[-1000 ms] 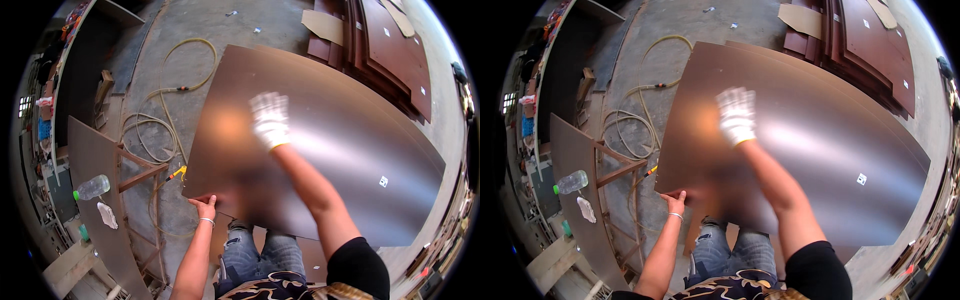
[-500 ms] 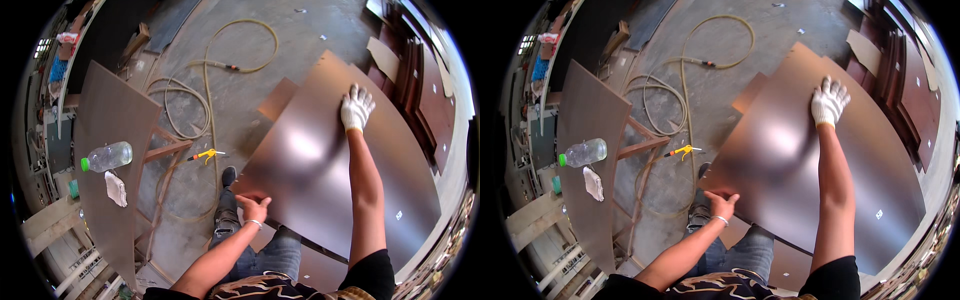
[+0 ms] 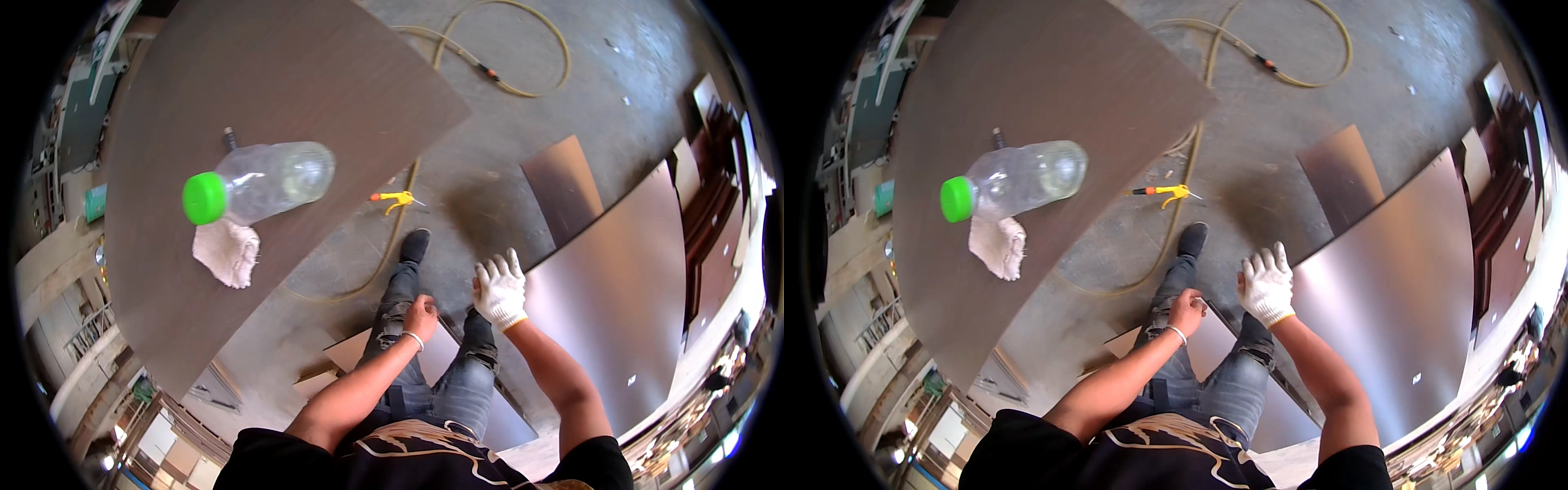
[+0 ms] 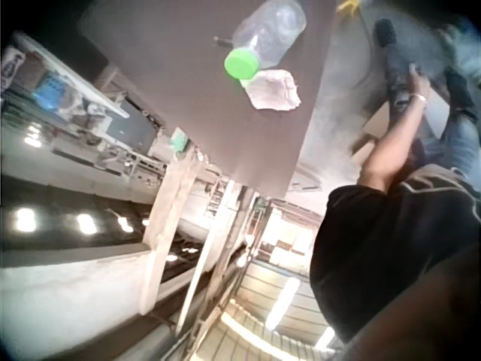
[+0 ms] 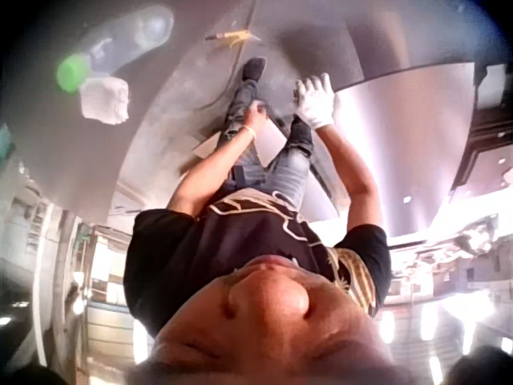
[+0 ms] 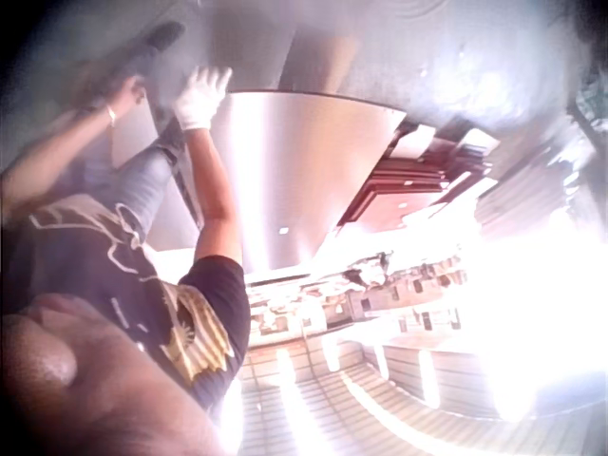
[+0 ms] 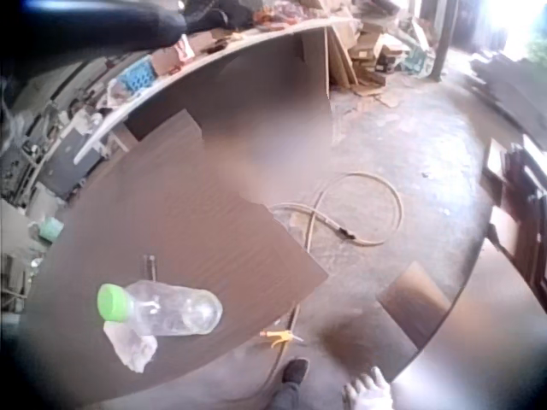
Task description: The person wipes large flat panels with a cloth, occasionally spraying liquid from a bottle onto the surface. They flip the panels over to clean both sides and move them between stacks in a workshop.
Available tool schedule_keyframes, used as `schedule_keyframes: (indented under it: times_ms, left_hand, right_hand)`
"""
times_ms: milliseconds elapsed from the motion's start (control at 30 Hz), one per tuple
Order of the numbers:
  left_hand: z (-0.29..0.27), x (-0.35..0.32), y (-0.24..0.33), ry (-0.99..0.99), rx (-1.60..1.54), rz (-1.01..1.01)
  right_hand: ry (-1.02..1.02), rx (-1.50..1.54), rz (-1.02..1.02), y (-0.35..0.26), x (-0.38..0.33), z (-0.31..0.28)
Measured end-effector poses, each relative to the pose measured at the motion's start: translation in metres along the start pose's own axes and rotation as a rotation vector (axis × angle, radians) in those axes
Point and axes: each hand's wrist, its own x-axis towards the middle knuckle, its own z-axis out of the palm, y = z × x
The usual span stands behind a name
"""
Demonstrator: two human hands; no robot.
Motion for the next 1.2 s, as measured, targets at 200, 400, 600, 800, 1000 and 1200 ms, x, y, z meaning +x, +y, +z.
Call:
schedule_keyframes:
  times_ms: [200,400,600,800,1000,1200]
  left_hand:
    - [-0.058,-0.013,0.022,0.102,-0.351,0.001]
    - [-0.164,-0.070,0.060,0.411,-0.079,0.385]
    - [-0.334,-0.064,0.113,1.124,0.535,0.589]
    - [-0.385,-0.064,0.070,1.135,0.492,0.537]
    - [-0.404,-0.148,0.117,0.633,-1.131,0.503]
    - [-0.385,-0.207,0.168,0.066,-1.367,0.610]
  right_hand:
    - [-0.357,-0.055,0.007,-0.043,0.013,0.015]
    - [-0.718,0.646,0.478,-0.104,0.071,0.028]
    - [-0.584,1.120,0.151,-0.186,0.077,0.028]
    - [-0.576,1.563,0.269,-0.199,0.057,0.006]
    - [-0.590,2.010,-0.014,-0.204,0.033,-0.110]
    - [-0.489,2.172,-0.273,-0.213,-0.013,-0.222]
